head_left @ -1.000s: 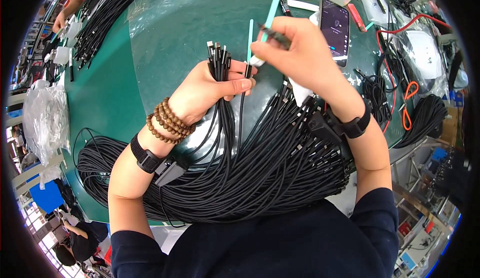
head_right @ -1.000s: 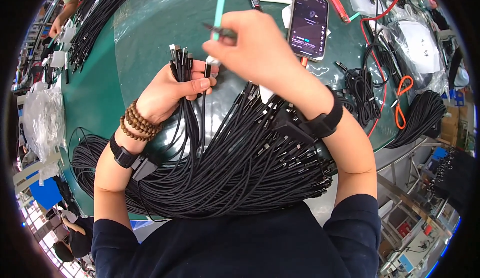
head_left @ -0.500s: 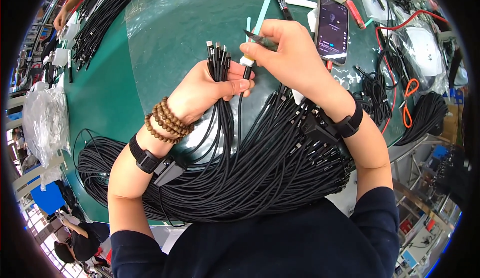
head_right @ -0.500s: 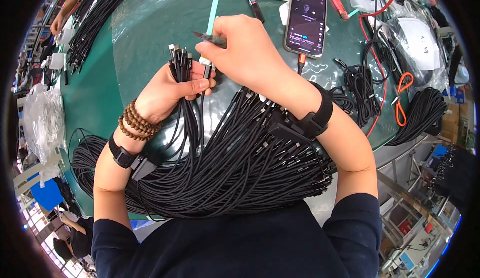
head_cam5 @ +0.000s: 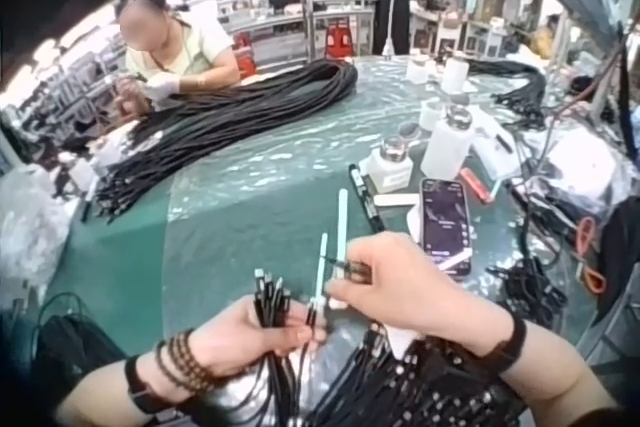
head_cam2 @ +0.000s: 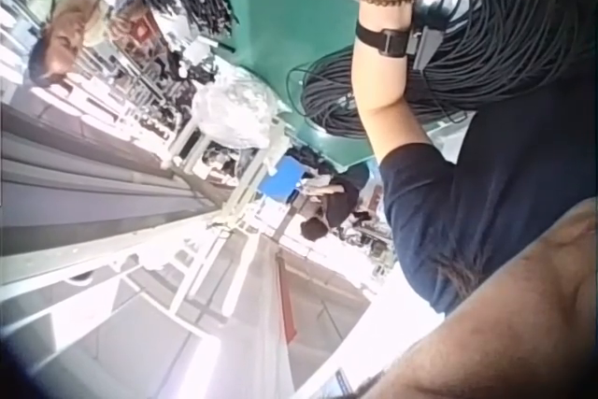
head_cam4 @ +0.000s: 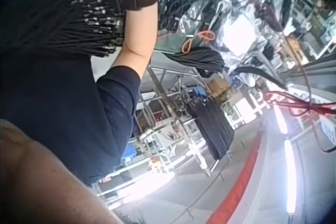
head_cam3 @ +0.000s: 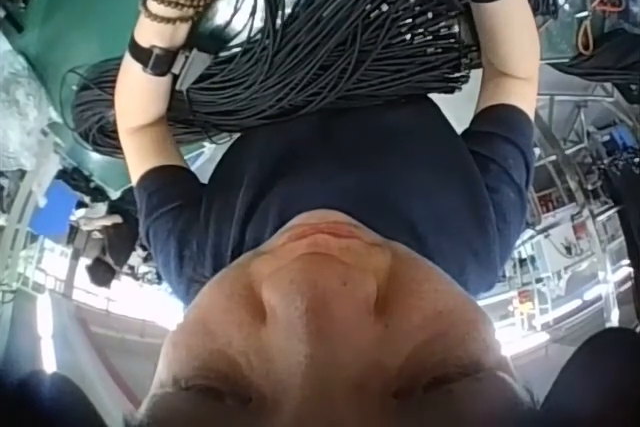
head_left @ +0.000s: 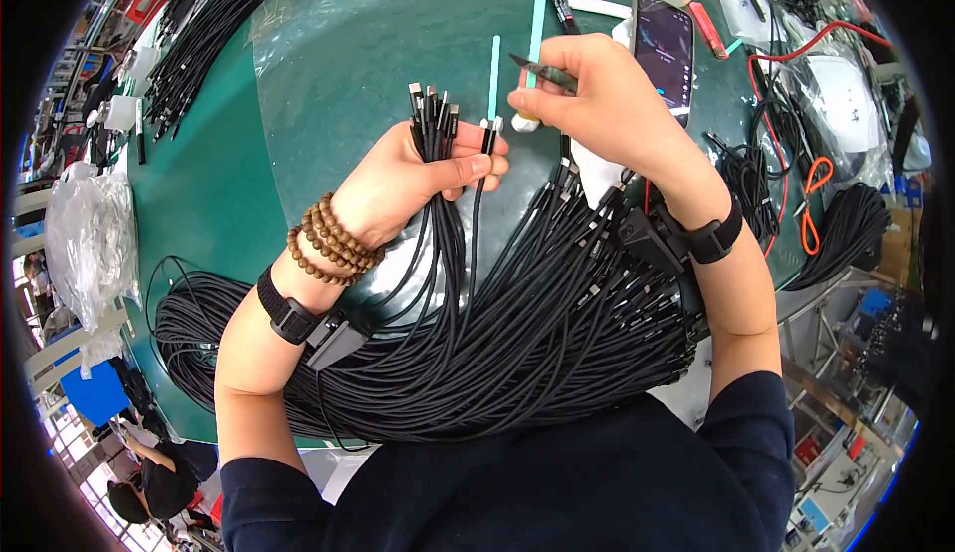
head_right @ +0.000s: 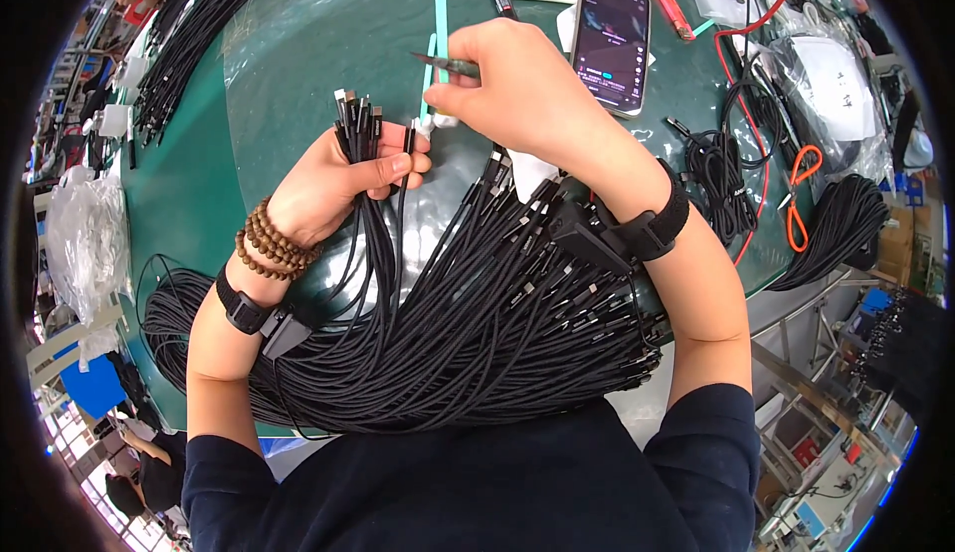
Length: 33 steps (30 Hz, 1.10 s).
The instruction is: The person cleans the connectors of charging cables by wiping them with a cloth and scraping them with a blade. Each cable is handled individually before being gathered together in one hand.
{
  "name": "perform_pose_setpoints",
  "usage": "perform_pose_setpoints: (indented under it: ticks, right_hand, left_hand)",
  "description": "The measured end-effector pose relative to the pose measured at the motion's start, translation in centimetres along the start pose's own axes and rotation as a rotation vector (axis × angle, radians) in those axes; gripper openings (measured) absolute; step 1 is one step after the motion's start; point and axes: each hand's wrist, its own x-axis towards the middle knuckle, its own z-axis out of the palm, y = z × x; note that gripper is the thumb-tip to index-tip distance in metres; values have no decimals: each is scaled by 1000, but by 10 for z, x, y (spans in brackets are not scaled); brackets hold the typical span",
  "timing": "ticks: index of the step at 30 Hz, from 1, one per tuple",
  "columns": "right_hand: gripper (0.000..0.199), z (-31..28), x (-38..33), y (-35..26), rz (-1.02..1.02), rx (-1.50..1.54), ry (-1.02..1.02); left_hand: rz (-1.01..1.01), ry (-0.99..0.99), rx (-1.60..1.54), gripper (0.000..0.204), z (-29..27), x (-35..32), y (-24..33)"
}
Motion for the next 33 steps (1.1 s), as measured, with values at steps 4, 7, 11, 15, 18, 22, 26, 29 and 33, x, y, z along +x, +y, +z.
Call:
perform_pose_setpoints:
  ticks: [4,7,11,15,18,22,26,29,33]
  right_hand:
    - [17,14,0,-2,-158,365,242]
    - [18,8,2,6,-183,13,142]
    - [16,4,3,12,-70,-333,101]
    - [17,8,-2,9,-40,-369,174]
    - [15,2,-11,-13,-95,-58,191]
    - [13,7,-20,-25,-227,101,235]
    - [9,7,-20,-30,-302,74,260]
    - [9,7,-19,-30,-323,44,257]
    - [12,9,-17,-26,-275,157,154]
  left_hand:
    - [-12,-11,-22,23,0,0,0]
    - [-1,-21,-9,24,0,0,-1]
    - [5,-10,-22,29,-1,0,0]
    - [30,-19,-41,24,3,-7,9]
    - [42,52,-85,19,1,-13,12]
    - [54,91,-124,20,3,-20,20]
    - [69,67,-103,20,-2,-21,20]
    - [63,67,-100,20,-3,-22,21]
    - [63,68,-90,21,0,-22,22]
